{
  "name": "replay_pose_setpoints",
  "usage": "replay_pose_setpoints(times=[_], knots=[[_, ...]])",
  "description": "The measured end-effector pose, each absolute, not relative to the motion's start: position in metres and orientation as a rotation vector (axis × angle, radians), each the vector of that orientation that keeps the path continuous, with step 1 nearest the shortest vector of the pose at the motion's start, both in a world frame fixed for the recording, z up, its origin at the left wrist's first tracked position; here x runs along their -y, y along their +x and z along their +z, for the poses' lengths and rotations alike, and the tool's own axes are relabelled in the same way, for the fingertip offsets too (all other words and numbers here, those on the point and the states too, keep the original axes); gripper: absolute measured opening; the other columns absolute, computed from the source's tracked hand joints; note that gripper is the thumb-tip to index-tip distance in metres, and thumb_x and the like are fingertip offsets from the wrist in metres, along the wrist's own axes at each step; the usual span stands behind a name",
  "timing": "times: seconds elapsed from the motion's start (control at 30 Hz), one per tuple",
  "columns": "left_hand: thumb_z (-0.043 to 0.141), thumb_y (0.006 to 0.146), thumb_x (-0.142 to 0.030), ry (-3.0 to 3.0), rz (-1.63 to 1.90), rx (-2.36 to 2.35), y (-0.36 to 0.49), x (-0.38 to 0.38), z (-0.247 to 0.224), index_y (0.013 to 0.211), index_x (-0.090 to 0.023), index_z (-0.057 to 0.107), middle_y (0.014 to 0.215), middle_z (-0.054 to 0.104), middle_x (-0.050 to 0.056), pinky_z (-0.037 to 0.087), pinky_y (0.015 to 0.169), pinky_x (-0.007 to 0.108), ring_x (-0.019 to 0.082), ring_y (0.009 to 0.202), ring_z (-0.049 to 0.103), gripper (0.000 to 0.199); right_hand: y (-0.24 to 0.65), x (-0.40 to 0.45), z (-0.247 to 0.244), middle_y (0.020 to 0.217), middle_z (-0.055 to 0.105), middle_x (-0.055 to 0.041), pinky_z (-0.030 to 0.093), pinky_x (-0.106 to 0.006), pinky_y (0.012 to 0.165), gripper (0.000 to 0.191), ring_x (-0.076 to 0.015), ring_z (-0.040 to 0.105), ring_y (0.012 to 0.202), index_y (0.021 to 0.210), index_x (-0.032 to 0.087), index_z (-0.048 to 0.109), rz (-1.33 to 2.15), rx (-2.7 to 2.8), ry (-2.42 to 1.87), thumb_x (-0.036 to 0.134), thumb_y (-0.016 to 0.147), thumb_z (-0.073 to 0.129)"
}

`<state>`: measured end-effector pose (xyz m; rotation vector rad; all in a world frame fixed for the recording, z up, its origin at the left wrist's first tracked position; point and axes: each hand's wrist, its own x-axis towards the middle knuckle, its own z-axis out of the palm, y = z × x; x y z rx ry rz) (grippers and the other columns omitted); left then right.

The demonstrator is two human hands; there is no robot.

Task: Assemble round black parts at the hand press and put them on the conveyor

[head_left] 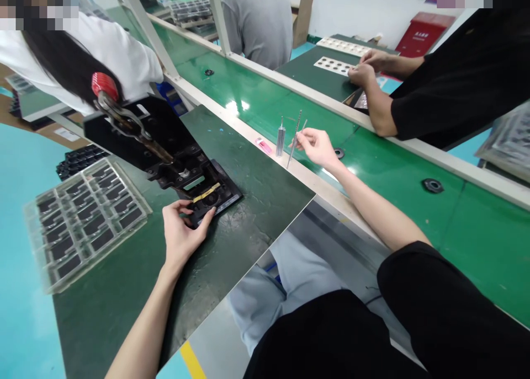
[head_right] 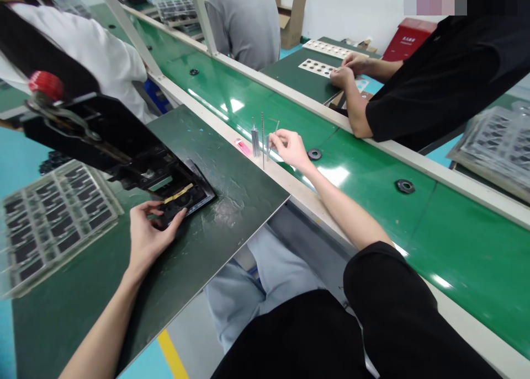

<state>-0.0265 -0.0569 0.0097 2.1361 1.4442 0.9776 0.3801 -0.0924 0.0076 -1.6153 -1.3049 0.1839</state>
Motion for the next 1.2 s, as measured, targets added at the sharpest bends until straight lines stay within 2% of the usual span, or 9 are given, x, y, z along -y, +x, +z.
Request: replay_pose_setpoints(times=[0.1, 0.27, 0.37, 0.53, 0.63, 0.73, 0.93, 1.03, 1.2], knots=[[0.079, 0.069, -0.060, 2.138, 0.967, -1.447, -0.026, 0.057, 0.011, 0.108, -0.018, 0.052, 0.104, 0.054, 0.008, 0.052, 0.057, 0.032, 0.022, 0.084, 0.059, 0.063, 0.396, 0.094, 0.015, 0.070, 0.069, -0.0038, 0.055, -0.023, 0.067, 0.051, -0.0098, 0.067, 0.069, 0.079, 0.019, 0.059, 0.259, 1.202, -1.589, 0.063, 0.102, 0.046], [0.078, 0.071, -0.060, 2.150, 0.967, -1.429, -0.026, 0.058, 0.012, 0.108, -0.019, 0.052, 0.107, 0.055, 0.009, 0.052, 0.057, 0.032, 0.022, 0.085, 0.060, 0.061, 0.440, 0.141, 0.072, 0.087, 0.068, -0.0066, 0.052, -0.031, 0.068, 0.050, -0.0143, 0.062, 0.072, 0.098, 0.025, 0.055, -0.369, 0.935, -1.506, 0.060, 0.109, 0.021], [0.078, 0.072, -0.059, 2.146, 0.970, -1.431, -0.027, 0.058, 0.010, 0.108, -0.019, 0.052, 0.107, 0.054, 0.008, 0.051, 0.057, 0.032, 0.022, 0.084, 0.059, 0.060, 0.444, 0.184, 0.087, 0.080, 0.064, -0.0056, 0.043, -0.032, 0.066, 0.041, -0.0152, 0.054, 0.065, 0.090, 0.023, 0.058, -0.509, 1.072, -1.789, 0.055, 0.107, 0.039], [0.079, 0.071, -0.058, 2.158, 0.987, -1.417, -0.027, 0.058, 0.008, 0.108, -0.019, 0.052, 0.105, 0.054, 0.008, 0.050, 0.057, 0.032, 0.021, 0.084, 0.058, 0.059, 0.426, 0.215, 0.040, 0.059, 0.056, 0.0004, 0.033, -0.032, 0.060, 0.035, -0.0177, 0.049, 0.057, 0.081, 0.023, 0.061, -0.038, 1.105, -2.388, 0.052, 0.081, 0.079], [0.078, 0.072, -0.057, 2.160, 0.999, -1.408, -0.026, 0.058, 0.006, 0.108, -0.019, 0.052, 0.104, 0.054, 0.008, 0.049, 0.055, 0.030, 0.020, 0.083, 0.058, 0.058, 0.428, 0.213, 0.018, 0.066, 0.062, -0.0024, 0.034, -0.032, 0.061, 0.036, -0.0203, 0.053, 0.062, 0.095, 0.021, 0.063, 0.038, 0.977, -2.491, 0.049, 0.079, 0.081], [0.078, 0.073, -0.054, 2.180, 1.010, -1.404, -0.025, 0.059, 0.004, 0.108, -0.018, 0.053, 0.103, 0.054, 0.008, 0.048, 0.055, 0.029, 0.021, 0.084, 0.058, 0.056, 0.433, 0.216, 0.023, 0.066, 0.060, -0.0034, 0.035, -0.033, 0.064, 0.023, -0.0217, 0.054, 0.064, 0.088, 0.021, 0.063, -0.003, 0.986, -2.535, 0.041, 0.085, 0.074], [0.077, 0.082, -0.036, 2.463, 1.281, -1.276, -0.016, 0.085, 0.004, 0.106, -0.017, 0.057, 0.106, 0.060, 0.011, 0.056, 0.077, 0.037, 0.027, 0.104, 0.061, 0.037, 0.384, 0.254, 0.053, 0.055, 0.043, 0.0016, 0.031, -0.031, 0.055, 0.041, -0.0145, 0.040, 0.053, 0.062, 0.023, 0.050, -0.113, 0.942, -2.133, 0.053, 0.086, 0.067], [0.070, 0.089, -0.026, 2.501, 1.156, -0.917, -0.001, 0.113, 0.008, 0.108, -0.020, 0.058, 0.099, 0.064, 0.006, 0.057, 0.076, 0.032, 0.019, 0.088, 0.065, 0.023, 0.324, 0.262, 0.049, 0.053, 0.038, 0.0045, 0.024, -0.027, 0.046, 0.048, -0.0103, 0.031, 0.048, 0.061, 0.022, 0.053, 0.289, 1.003, -1.895, 0.062, 0.081, 0.072], [0.063, 0.097, -0.037, 2.214, 0.744, -0.660, 0.021, 0.138, 0.009, 0.126, -0.020, 0.058, 0.103, 0.071, 0.007, 0.054, 0.062, 0.024, 0.014, 0.078, 0.066, 0.035, 0.228, 0.230, 0.019, 0.055, 0.042, 0.0048, 0.030, -0.023, 0.044, 0.049, -0.0088, 0.036, 0.049, 0.067, 0.020, 0.061, 0.931, 1.205, -1.566, 0.065, 0.081, 0.073]])
